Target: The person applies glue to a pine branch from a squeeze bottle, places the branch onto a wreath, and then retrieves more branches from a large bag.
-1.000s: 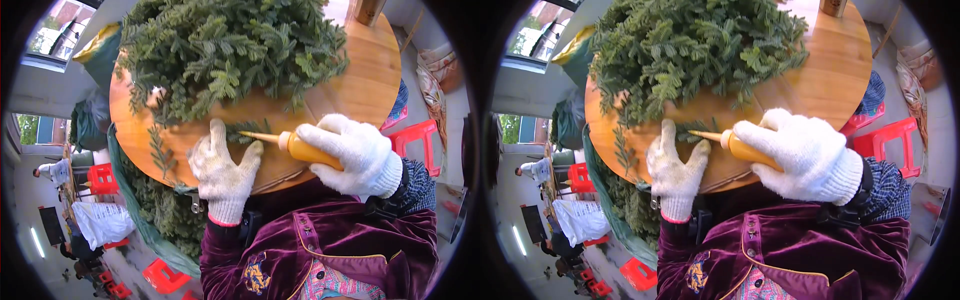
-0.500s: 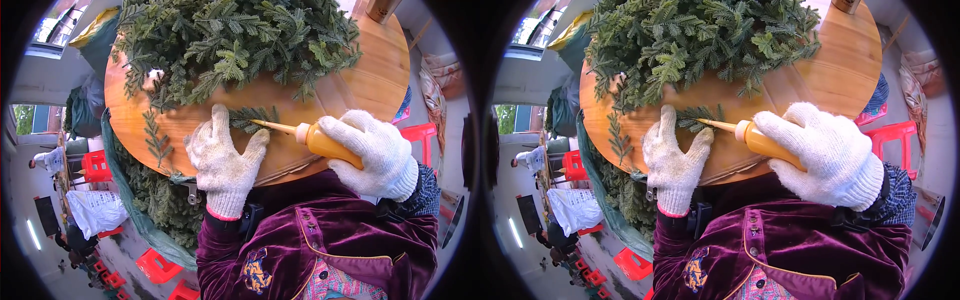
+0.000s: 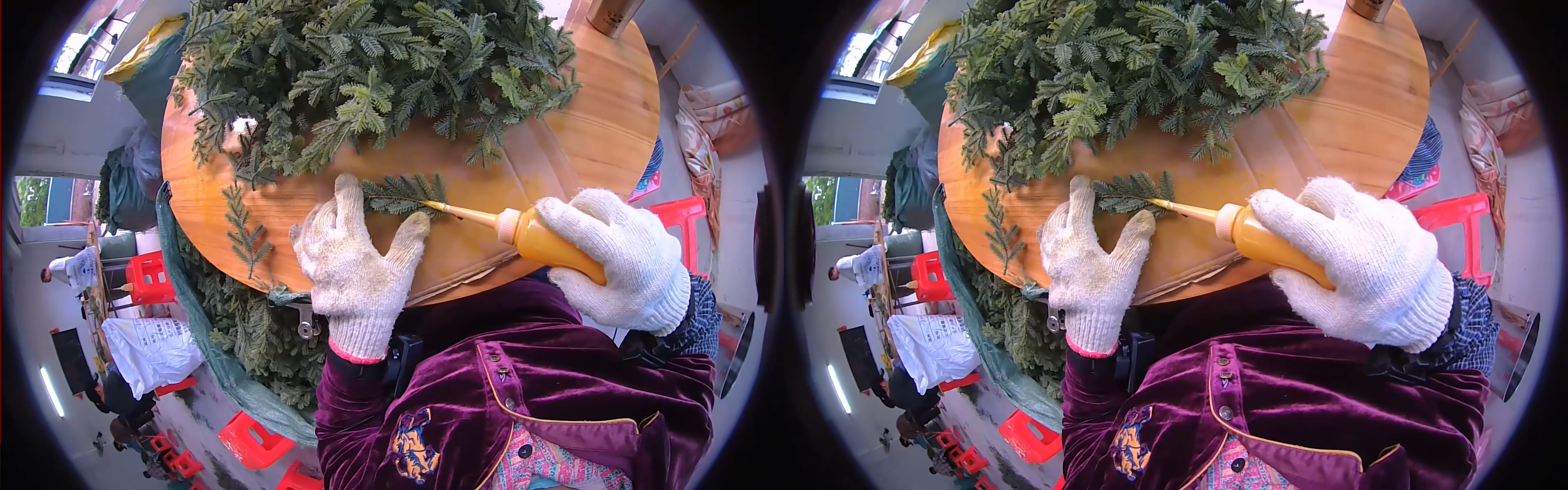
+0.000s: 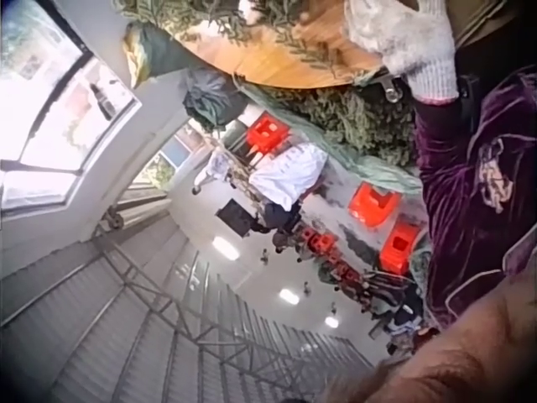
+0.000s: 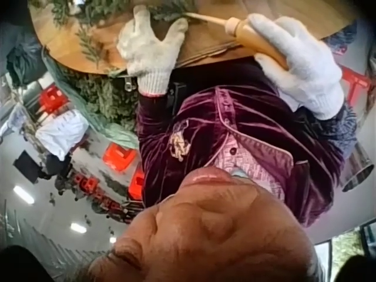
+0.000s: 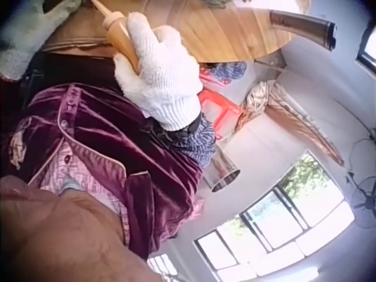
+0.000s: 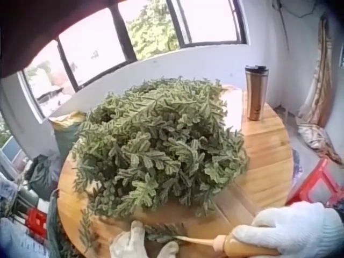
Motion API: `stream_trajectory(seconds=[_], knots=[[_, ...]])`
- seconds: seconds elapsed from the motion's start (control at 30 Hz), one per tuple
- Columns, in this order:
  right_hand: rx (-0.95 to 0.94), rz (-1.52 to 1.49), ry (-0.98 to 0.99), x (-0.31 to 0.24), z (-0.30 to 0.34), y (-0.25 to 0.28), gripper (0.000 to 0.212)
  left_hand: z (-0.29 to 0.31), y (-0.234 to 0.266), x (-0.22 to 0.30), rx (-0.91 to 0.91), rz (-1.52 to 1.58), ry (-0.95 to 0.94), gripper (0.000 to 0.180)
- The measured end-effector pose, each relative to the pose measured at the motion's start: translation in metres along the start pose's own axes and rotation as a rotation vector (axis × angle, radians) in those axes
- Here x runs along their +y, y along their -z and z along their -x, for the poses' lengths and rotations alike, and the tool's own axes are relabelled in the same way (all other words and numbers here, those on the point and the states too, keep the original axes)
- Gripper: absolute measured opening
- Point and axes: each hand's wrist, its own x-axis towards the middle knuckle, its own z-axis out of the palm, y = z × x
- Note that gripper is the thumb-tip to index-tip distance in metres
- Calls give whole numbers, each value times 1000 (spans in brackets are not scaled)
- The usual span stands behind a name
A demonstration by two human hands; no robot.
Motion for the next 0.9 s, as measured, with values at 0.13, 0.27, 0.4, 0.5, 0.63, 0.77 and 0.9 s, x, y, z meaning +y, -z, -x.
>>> stream_trajectory(seconds=[0.13, 0.27, 0.4, 0.5, 0.63, 0.77, 0.9], knots=[[-28, -11, -28, 1, 2, 2, 67, -1, -2, -1, 8, 32, -4, 87], [-3, -17, -22, 4, 7, 1, 67, -1, -3, -1, 30, -13, -24, 85], [18, -19, -21, 7, 11, -1, 67, -3, -2, -3, 37, 21, -17, 84], [29, -24, -14, 13, 18, -4, 63, -2, -5, -4, 24, 27, -27, 84], [13, -59, -45, 14, 22, -4, 64, -2, -2, -5, 13, 5, -25, 85], [29, -100, -50, 22, 26, -9, 66, -3, -3, -5, -4, -8, -15, 86], [43, -120, -60, 25, 31, -10, 66, -4, -7, -6, -7, -51, -30, 87]])
